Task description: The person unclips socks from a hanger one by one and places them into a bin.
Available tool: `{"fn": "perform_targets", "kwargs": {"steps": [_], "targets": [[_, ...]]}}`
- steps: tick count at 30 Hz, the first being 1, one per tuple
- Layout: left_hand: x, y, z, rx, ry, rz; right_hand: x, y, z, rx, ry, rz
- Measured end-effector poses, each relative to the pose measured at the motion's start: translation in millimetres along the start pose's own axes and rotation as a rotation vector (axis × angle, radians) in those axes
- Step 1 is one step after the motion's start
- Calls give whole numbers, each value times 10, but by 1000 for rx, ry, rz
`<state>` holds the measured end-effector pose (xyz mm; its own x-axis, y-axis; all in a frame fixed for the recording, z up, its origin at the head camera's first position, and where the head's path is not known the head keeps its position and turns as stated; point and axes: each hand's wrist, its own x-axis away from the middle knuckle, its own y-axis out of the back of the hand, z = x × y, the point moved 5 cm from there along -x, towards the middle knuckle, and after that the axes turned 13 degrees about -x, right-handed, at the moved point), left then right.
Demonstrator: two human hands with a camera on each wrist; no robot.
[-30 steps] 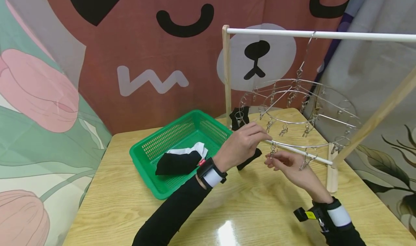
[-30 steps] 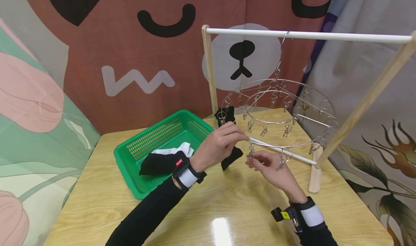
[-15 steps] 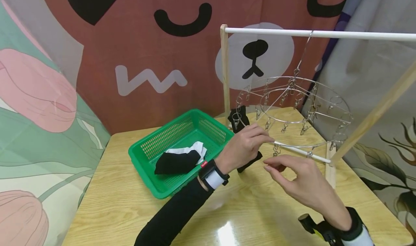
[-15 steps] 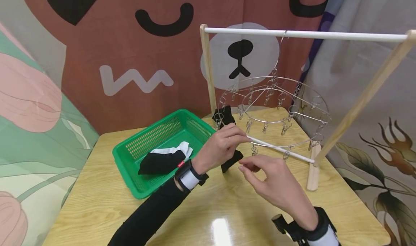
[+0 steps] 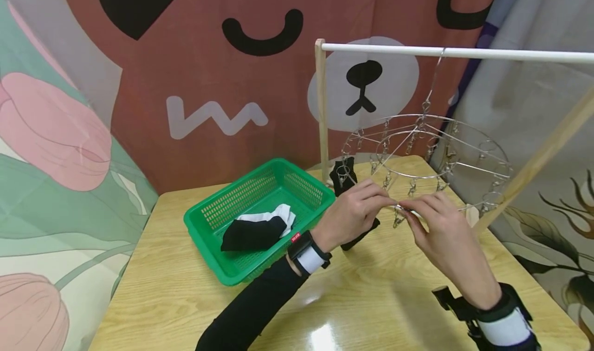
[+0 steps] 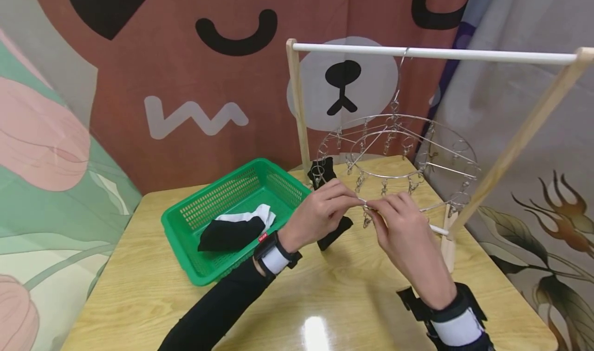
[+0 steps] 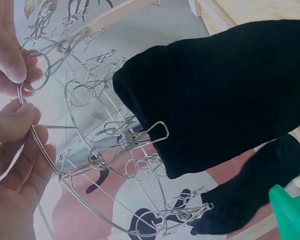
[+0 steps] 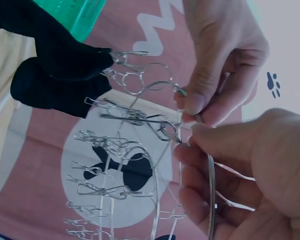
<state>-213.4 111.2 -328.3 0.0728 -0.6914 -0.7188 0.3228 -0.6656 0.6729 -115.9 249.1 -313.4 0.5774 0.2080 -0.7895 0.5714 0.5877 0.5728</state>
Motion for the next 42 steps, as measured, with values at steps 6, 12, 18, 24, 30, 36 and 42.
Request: {"fn": "perform_targets", "kwargs": {"steps": [6,12,18,24,30,36,42], "targets": [[28,44,71,48,30,-58,15,-4,-78,-59,0,-49],[111,124,250,72,107,-102,28,19,-128,-109,-12,-92],[199,147,420,98,177,-92,43,53,-156,-125,-46,-76],[268,78,495,86,170,-50,88,107,-210,-136,-65,-92],[265,54,483,28,103,-33,133,166,-270,-123,-85,-108],[242,43,464,-8,87,-60,148,196,-294,-138,-96,-85],[243,32,446,-22,104,-75,113,190,-270,-153,-67,-95]]}}
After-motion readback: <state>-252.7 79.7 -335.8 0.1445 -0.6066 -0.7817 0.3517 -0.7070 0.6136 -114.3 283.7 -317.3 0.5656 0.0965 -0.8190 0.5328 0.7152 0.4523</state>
